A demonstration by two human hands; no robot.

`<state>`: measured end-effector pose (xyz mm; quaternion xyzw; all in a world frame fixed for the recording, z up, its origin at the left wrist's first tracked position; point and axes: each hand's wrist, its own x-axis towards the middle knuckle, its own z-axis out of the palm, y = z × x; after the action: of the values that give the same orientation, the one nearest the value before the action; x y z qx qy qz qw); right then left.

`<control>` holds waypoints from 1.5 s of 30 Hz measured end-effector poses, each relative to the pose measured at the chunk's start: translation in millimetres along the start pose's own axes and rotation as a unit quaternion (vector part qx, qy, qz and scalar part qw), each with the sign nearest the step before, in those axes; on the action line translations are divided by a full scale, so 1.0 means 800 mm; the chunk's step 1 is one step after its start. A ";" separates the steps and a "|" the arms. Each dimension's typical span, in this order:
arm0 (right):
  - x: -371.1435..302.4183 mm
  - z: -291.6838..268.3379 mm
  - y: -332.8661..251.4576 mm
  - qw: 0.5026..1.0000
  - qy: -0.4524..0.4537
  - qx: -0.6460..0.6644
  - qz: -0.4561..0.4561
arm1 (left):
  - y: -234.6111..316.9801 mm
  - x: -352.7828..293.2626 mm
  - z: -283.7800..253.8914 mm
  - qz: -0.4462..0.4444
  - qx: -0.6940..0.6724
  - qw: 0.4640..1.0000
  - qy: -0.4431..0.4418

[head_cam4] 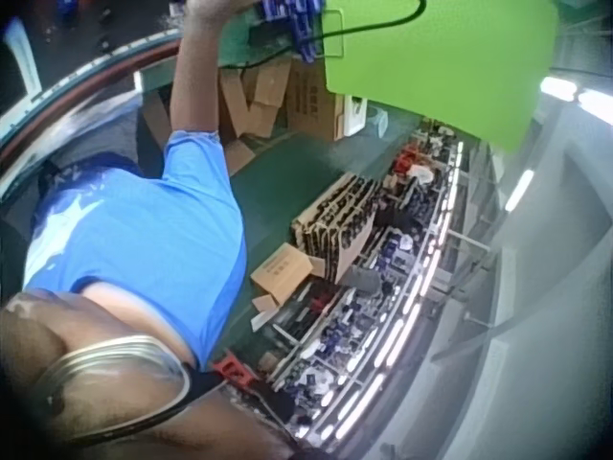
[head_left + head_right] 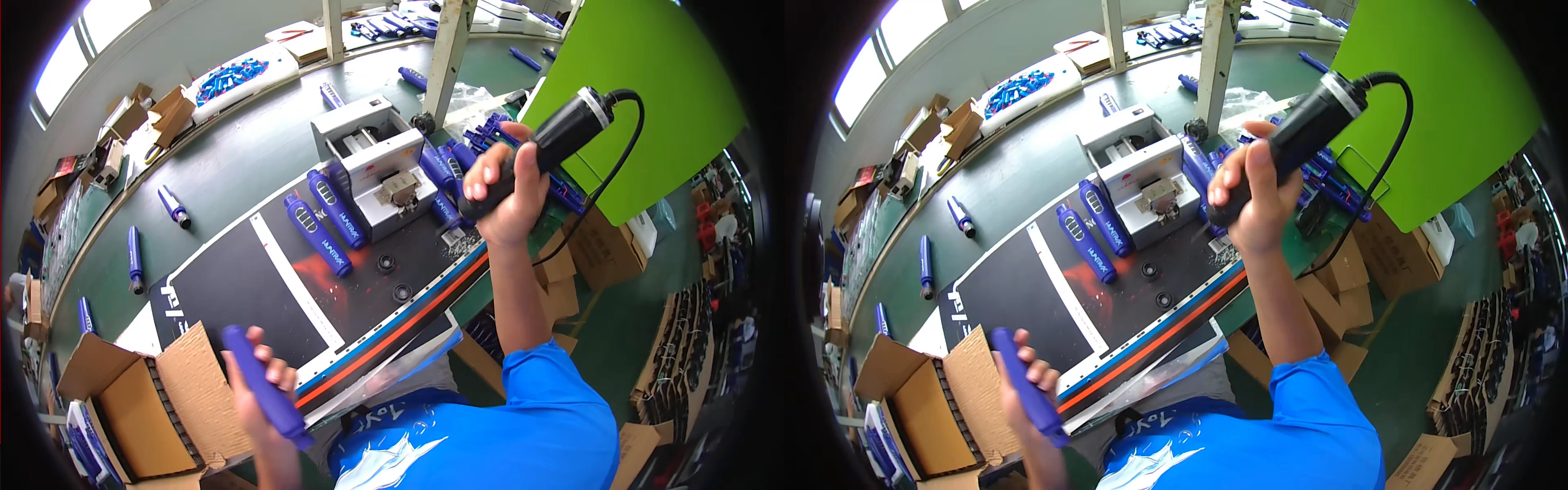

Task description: The person assembles cylindrical plastic sub-assemblies by hand using an electric screwdriver at a manufacturing workbench.

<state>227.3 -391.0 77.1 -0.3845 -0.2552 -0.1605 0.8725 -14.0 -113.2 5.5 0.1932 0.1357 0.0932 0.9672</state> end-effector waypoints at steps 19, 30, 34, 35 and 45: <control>0.016 0.041 0.086 0.977 -0.082 -0.195 0.019 | -0.032 -0.062 -0.041 -0.025 -0.129 0.991 -0.016; 0.029 0.033 0.081 0.990 -0.041 -0.138 0.001 | -0.035 -0.049 -0.039 -0.029 -0.095 0.995 -0.027; 0.017 0.039 0.071 0.985 -0.044 -0.161 0.031 | -0.040 -0.048 -0.036 -0.005 -0.092 0.995 -0.030; 0.011 0.038 0.068 0.985 -0.045 -0.161 0.031 | -0.043 -0.048 -0.035 0.005 -0.093 0.995 -0.019; -0.076 0.071 -0.014 0.975 -0.080 0.176 0.110 | -0.044 -0.017 -0.011 0.027 0.006 0.999 -0.030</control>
<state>154.1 -350.6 81.6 -0.2628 -0.3048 0.0155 0.9153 -24.9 -145.6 -13.4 0.2053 0.1020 0.1127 0.9668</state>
